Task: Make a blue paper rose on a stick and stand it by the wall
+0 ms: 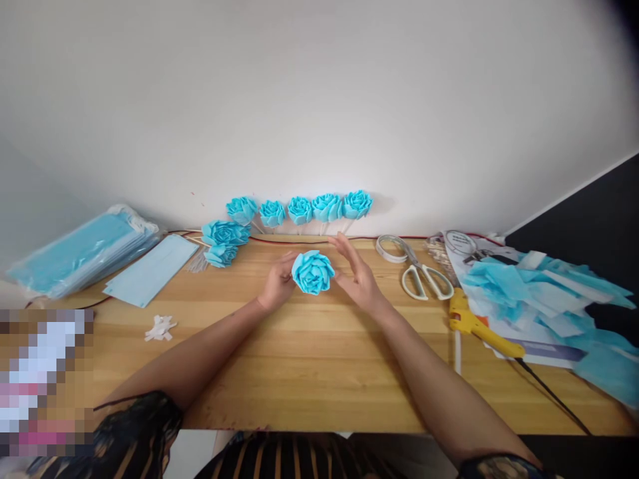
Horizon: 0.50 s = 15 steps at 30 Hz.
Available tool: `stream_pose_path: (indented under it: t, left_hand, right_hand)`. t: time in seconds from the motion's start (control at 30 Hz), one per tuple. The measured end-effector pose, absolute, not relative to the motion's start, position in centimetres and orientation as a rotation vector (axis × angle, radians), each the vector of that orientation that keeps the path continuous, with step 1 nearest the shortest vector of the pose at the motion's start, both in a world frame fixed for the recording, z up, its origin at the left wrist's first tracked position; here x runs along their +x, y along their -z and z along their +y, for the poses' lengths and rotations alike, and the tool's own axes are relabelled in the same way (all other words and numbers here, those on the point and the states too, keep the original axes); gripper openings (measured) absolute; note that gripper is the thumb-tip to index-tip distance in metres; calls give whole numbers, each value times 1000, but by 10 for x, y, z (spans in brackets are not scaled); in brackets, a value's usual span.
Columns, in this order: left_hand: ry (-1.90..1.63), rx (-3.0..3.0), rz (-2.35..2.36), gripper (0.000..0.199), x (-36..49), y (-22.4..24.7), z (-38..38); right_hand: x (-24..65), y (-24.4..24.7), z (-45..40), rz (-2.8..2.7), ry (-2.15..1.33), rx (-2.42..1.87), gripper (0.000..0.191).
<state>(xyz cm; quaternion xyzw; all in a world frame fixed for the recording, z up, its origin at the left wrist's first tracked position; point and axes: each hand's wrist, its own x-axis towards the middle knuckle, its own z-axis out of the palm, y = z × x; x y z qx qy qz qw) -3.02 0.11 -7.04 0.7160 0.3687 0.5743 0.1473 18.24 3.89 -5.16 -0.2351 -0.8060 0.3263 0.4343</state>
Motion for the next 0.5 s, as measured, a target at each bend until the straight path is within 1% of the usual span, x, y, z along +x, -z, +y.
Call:
stream_pose_path:
  t: [0.13, 0.27, 0.4, 0.5]
  left_hand:
    - [-1588, 2119, 1062, 37, -32, 69, 1]
    - [-1566, 2146, 1080, 32, -31, 72, 2]
    - [-1567, 2190, 1135, 31, -30, 75, 3]
    - [-1581, 2251, 1144, 28, -29, 73, 2]
  right_hand:
    - [182, 31, 21, -2101, -808, -432, 100]
    - [176, 37, 19, -2133, -664, -359, 115]
    - [170, 43, 20, -2096, -556, -288, 119]
    - [166, 42, 17, -2023, -551, -279, 113]
